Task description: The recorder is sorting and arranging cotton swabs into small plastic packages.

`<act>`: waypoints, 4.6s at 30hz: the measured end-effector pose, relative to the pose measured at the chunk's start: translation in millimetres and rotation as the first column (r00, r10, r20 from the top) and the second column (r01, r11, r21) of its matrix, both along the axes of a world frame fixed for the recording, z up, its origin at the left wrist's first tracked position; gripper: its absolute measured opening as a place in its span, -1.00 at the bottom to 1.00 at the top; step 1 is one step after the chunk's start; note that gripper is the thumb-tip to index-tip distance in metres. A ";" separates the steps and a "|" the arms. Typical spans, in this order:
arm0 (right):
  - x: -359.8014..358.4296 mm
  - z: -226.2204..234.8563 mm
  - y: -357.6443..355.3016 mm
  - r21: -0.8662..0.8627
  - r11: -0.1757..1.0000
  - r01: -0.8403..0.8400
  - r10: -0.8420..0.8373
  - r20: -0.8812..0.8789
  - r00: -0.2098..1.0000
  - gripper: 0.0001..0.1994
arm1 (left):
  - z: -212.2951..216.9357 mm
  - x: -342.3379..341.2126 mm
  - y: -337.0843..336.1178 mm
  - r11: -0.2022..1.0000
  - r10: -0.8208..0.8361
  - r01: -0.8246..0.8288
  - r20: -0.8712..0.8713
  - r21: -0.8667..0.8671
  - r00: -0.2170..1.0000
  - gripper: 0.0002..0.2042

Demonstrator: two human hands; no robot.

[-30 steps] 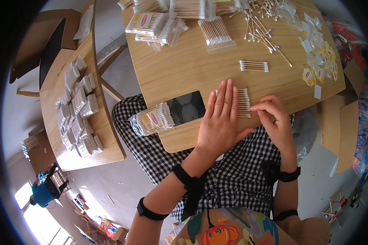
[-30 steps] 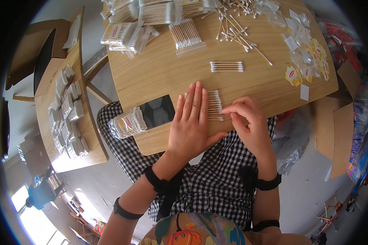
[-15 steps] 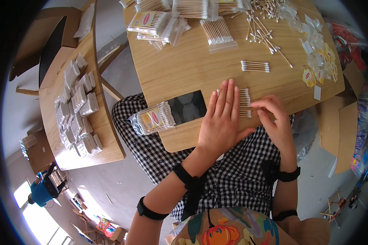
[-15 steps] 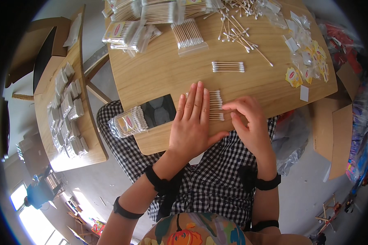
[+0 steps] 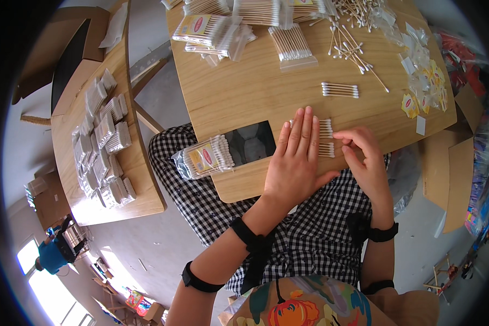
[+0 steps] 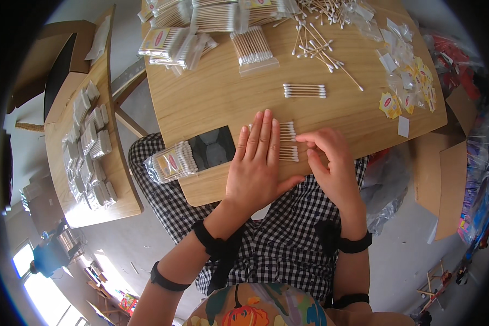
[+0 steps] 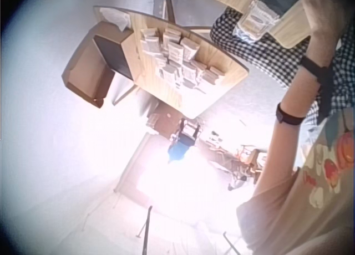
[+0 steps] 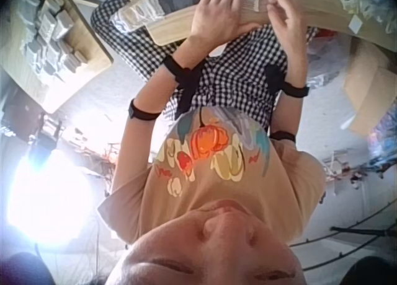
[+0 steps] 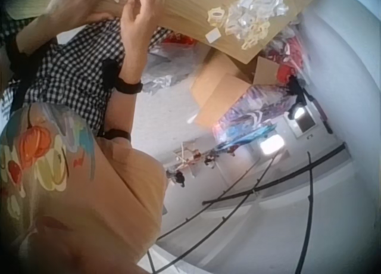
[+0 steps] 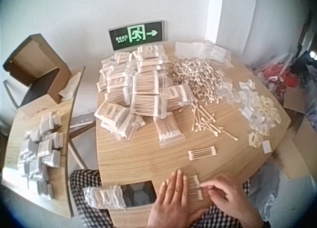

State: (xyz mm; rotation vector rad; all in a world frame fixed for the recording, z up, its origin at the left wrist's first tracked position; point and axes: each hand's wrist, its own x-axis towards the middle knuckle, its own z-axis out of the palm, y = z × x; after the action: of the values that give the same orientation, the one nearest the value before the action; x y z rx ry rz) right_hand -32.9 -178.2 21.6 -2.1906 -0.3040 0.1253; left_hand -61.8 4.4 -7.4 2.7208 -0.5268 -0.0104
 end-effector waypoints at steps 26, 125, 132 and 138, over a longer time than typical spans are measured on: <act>4.2 7.2 3.3 -0.051 0.998 -0.023 0.020 -0.064 0.998 -0.73 | -0.5 -0.5 -0.1 1.000 0.006 -0.006 0.007 -0.005 1.000 0.04; 32.9 -35.3 166.2 -0.471 0.880 -0.069 0.287 0.408 0.867 -0.44 | 21.6 0.9 142.5 0.521 0.769 -0.845 -0.362 -0.119 0.526 -0.72; 30.5 -37.2 176.3 -0.462 0.885 -0.064 0.278 0.414 0.867 -0.47 | -0.7 1.7 143.6 0.380 0.750 -0.848 -0.414 -0.369 0.516 -0.51; 29.2 -35.6 185.4 -0.457 0.886 -0.078 0.287 0.410 0.865 -0.46 | -7.0 2.1 146.4 0.295 0.688 -0.840 -0.509 -0.455 0.517 -0.51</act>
State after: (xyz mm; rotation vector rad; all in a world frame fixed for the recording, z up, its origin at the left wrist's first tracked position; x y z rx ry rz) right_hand -3.7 7.2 -14.1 -2.6094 -0.8355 -0.2670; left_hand -59.7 150.8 -14.4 1.9142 0.8011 0.1115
